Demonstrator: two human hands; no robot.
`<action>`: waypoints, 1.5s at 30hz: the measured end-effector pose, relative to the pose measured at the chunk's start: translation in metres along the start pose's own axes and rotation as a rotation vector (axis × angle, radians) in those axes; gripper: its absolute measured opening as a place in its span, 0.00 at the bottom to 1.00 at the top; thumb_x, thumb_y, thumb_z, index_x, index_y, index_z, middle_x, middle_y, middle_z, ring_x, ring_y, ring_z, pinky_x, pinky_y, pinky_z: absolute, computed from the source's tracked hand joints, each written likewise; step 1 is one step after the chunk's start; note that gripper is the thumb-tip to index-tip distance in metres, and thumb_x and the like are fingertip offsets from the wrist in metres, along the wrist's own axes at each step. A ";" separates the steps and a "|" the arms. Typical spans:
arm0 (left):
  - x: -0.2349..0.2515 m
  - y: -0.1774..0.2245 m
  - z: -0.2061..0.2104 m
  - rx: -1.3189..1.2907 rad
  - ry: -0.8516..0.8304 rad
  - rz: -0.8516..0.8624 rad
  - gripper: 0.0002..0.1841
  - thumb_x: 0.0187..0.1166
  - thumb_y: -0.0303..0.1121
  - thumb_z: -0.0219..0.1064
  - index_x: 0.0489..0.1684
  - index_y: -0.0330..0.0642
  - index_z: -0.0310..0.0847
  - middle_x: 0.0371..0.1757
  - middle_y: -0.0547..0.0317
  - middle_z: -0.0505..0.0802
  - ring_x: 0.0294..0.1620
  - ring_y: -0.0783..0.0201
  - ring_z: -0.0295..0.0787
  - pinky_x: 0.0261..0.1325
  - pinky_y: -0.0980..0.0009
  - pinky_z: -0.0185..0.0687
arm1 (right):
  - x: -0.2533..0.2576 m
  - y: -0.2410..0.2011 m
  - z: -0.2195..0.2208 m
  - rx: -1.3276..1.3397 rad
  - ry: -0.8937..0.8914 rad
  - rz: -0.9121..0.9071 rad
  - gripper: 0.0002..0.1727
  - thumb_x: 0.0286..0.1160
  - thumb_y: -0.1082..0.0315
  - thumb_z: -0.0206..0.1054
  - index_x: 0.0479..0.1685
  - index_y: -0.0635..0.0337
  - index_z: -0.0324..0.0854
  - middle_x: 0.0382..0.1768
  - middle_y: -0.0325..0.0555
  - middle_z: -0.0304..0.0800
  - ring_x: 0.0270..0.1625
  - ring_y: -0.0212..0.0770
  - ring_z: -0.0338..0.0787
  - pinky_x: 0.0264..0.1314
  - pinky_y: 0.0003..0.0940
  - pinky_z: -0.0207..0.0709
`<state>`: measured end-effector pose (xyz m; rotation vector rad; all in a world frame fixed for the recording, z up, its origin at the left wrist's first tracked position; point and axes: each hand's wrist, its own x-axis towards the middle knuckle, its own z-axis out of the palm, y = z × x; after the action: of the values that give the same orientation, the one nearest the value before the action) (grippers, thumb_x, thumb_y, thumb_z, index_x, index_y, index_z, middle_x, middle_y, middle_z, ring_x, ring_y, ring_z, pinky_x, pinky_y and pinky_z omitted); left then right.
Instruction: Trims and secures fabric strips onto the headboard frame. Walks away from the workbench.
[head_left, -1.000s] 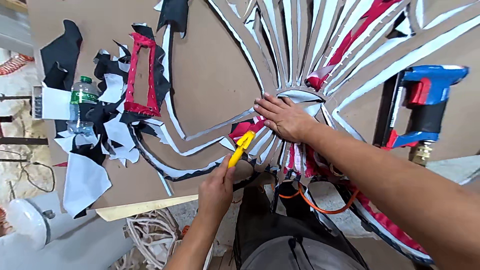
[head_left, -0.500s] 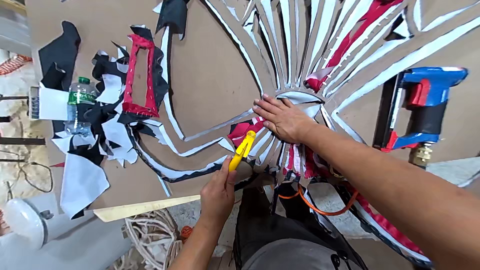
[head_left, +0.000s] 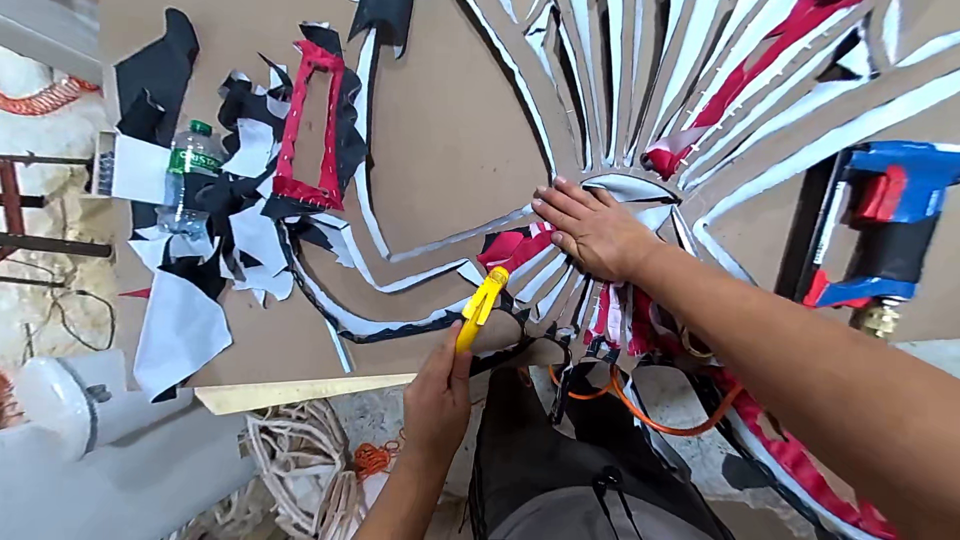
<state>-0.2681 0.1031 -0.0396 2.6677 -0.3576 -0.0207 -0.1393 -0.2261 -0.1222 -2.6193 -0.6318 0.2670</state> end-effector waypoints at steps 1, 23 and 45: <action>-0.004 -0.005 0.003 0.003 -0.018 -0.014 0.25 0.93 0.48 0.53 0.74 0.42 0.84 0.37 0.54 0.95 0.32 0.63 0.93 0.37 0.61 0.92 | 0.001 0.000 -0.002 -0.013 -0.002 0.009 0.34 0.94 0.46 0.29 0.96 0.39 0.52 0.97 0.33 0.46 0.98 0.46 0.42 0.92 0.64 0.47; -0.022 -0.024 0.002 -0.028 0.067 -0.019 0.26 0.93 0.50 0.52 0.73 0.40 0.84 0.34 0.53 0.94 0.30 0.63 0.91 0.34 0.63 0.90 | 0.013 -0.095 0.023 -0.129 -0.193 0.064 0.44 0.90 0.35 0.31 0.90 0.57 0.64 0.99 0.44 0.27 0.99 0.53 0.27 0.93 0.72 0.23; -0.026 -0.017 0.001 -0.039 0.077 -0.034 0.26 0.94 0.49 0.51 0.71 0.38 0.84 0.37 0.53 0.95 0.32 0.66 0.92 0.38 0.66 0.92 | 0.014 -0.093 0.026 -0.136 -0.181 0.074 0.43 0.90 0.35 0.32 0.89 0.56 0.65 0.99 0.41 0.28 0.99 0.51 0.27 0.94 0.70 0.22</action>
<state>-0.2888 0.1243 -0.0489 2.6270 -0.2845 0.0644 -0.1708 -0.1354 -0.1044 -2.7744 -0.6335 0.5043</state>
